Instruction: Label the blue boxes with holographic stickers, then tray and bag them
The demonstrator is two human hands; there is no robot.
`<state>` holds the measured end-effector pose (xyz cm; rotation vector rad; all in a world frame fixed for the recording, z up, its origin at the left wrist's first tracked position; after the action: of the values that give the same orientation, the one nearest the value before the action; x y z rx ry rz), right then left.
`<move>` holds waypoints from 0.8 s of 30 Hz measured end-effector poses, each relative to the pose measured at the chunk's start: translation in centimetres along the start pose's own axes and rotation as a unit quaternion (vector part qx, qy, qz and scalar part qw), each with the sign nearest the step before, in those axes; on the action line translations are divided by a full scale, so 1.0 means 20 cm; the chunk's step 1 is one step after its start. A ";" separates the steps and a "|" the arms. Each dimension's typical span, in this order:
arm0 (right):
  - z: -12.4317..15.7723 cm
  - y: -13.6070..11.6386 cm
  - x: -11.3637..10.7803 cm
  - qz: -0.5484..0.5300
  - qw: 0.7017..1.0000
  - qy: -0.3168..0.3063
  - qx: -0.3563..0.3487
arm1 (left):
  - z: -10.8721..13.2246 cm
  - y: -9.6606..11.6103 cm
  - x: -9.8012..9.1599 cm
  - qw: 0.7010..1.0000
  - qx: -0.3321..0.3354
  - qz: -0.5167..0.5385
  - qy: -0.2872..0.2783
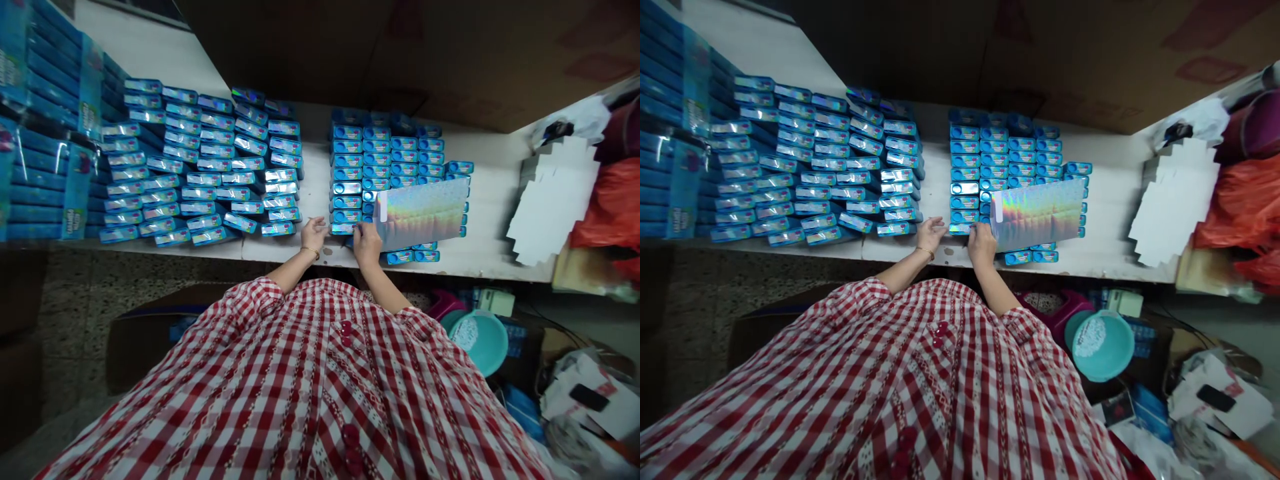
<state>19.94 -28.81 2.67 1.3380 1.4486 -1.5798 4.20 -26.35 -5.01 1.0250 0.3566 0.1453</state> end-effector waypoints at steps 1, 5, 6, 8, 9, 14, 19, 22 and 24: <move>0.01 -0.01 -0.01 0.024 0.999 -0.017 -0.038 | 0.01 -0.01 0.00 0.999 0.037 -0.029 -0.007; 0.05 -0.06 -0.02 0.116 0.970 -0.102 -0.189 | 0.08 -0.02 0.02 0.967 0.192 -0.129 -0.110; 0.05 -0.05 -0.02 0.127 0.962 -0.114 -0.211 | 0.09 -0.03 0.03 0.957 0.206 -0.159 -0.126; 0.05 -0.02 -0.06 0.132 0.958 -0.115 -0.226 | 0.09 -0.05 0.02 0.946 0.209 -0.211 -0.130; 0.05 0.00 -0.08 0.130 0.961 -0.105 -0.222 | 0.08 -0.05 0.00 0.944 0.208 -0.224 -0.123; 0.16 0.15 -0.16 0.120 0.957 -0.057 -0.257 | 0.05 -0.06 -0.11 0.952 0.210 -0.202 -0.088; 0.26 0.17 -0.06 0.080 0.934 -0.086 -0.336 | 0.07 -0.06 -0.18 0.963 0.183 -0.177 -0.084; 0.24 0.10 0.00 0.055 0.933 -0.083 -0.346 | 0.09 -0.05 -0.19 0.962 0.195 -0.173 -0.086; 0.22 0.02 0.04 0.032 0.931 -0.082 -0.354 | 0.09 -0.05 -0.20 0.962 0.196 -0.171 -0.082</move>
<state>18.86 -32.86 1.42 0.7940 1.6243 -0.9395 1.11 -29.36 -4.15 1.3386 0.4147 -0.3340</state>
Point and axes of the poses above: each hand's wrist, its own z-axis away from the middle knuckle, its own x-axis out of the palm, y = z × x, the point moved 4 cm from there along -z, towards the middle knuckle, and after that the axes turned 12 degrees about y, right-handed, at the moved point
